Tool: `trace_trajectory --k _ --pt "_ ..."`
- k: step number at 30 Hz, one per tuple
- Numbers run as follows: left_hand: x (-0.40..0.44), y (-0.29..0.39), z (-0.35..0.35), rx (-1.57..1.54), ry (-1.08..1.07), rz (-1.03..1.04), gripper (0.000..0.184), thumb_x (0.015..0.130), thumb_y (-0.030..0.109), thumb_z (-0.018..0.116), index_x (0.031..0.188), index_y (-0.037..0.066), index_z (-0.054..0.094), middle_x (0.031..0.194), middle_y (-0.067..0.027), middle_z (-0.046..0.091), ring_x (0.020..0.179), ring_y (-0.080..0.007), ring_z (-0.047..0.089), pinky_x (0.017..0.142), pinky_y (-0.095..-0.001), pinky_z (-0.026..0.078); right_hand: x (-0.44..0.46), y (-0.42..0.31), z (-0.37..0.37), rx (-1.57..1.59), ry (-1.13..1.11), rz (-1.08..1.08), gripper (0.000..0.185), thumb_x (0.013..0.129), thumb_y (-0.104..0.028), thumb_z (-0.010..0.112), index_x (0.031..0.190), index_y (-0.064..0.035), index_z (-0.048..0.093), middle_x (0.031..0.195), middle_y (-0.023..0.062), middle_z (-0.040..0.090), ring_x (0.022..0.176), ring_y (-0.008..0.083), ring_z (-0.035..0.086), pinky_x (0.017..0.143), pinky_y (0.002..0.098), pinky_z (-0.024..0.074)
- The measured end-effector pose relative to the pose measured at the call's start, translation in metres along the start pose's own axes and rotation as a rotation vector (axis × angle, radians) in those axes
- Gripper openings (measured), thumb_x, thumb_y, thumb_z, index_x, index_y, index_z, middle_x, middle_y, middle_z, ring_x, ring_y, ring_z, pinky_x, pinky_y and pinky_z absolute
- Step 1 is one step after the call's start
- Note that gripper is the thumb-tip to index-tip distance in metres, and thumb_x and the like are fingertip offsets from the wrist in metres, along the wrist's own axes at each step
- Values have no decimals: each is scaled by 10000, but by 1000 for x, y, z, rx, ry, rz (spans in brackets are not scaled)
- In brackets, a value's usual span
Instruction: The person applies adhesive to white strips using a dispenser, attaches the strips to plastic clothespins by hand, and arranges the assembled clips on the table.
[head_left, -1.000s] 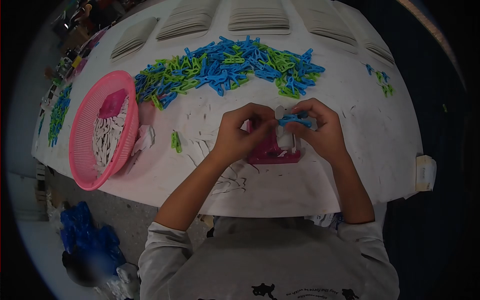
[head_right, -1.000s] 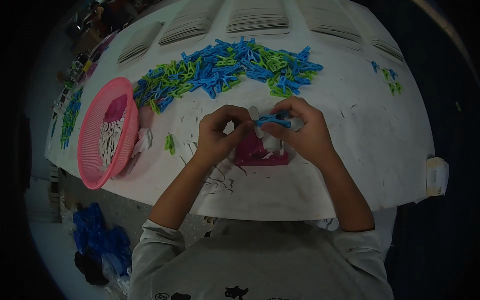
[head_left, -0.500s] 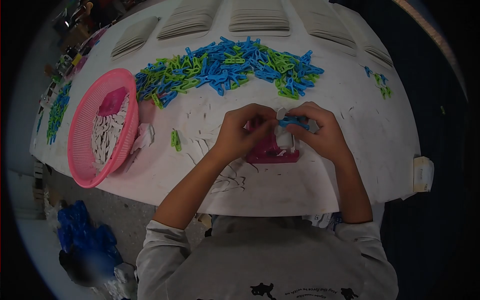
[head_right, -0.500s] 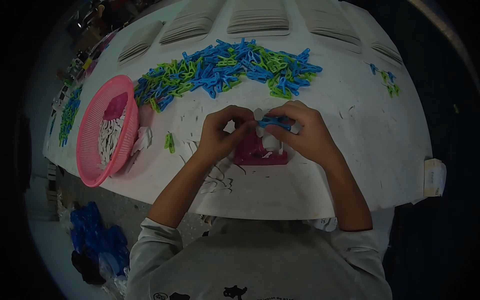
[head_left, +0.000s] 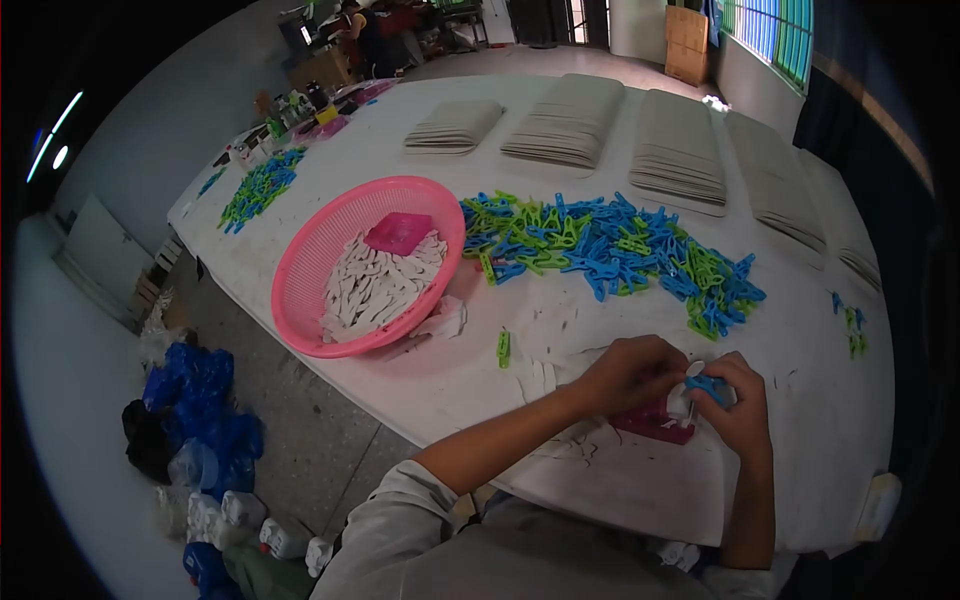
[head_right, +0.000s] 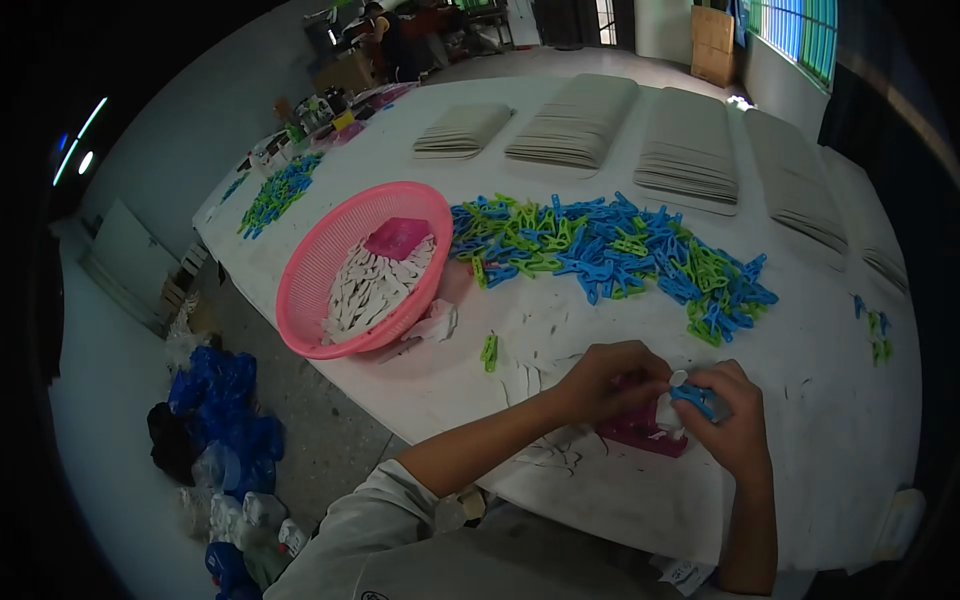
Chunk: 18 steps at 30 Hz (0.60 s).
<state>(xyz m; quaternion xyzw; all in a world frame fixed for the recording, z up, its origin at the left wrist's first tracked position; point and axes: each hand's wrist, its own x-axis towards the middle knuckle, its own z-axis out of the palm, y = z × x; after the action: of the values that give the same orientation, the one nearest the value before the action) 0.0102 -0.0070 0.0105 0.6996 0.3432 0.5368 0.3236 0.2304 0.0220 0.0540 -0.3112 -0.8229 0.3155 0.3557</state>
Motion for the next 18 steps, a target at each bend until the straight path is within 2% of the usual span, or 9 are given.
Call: trace_trajectory --k 6,14,18 --pt "1 -1 -2 -1 -34 -2 133 868 94 739 984 62 683 870 -46 691 715 -148 633 641 -285 492 -1 -1 8 -56 55 -26 243 694 -28 762 913 3 662 840 106 618 787 249 589 688 337 473" --pt "1 6 -6 4 -128 6 149 853 88 750 984 60 687 878 -44 695 706 -155 636 647 -281 490 -4 0 12 -86 106 -188 274 614 -16 727 878 -17 652 784 108 596 721 245 582 630 341 471" --pt "4 10 -13 -25 -105 24 161 828 45 751 981 54 701 902 -43 706 718 -151 633 671 -280 497 -4 -1 15 -88 123 -155 257 649 -31 743 888 -15 653 802 103 605 722 241 590 642 337 479"
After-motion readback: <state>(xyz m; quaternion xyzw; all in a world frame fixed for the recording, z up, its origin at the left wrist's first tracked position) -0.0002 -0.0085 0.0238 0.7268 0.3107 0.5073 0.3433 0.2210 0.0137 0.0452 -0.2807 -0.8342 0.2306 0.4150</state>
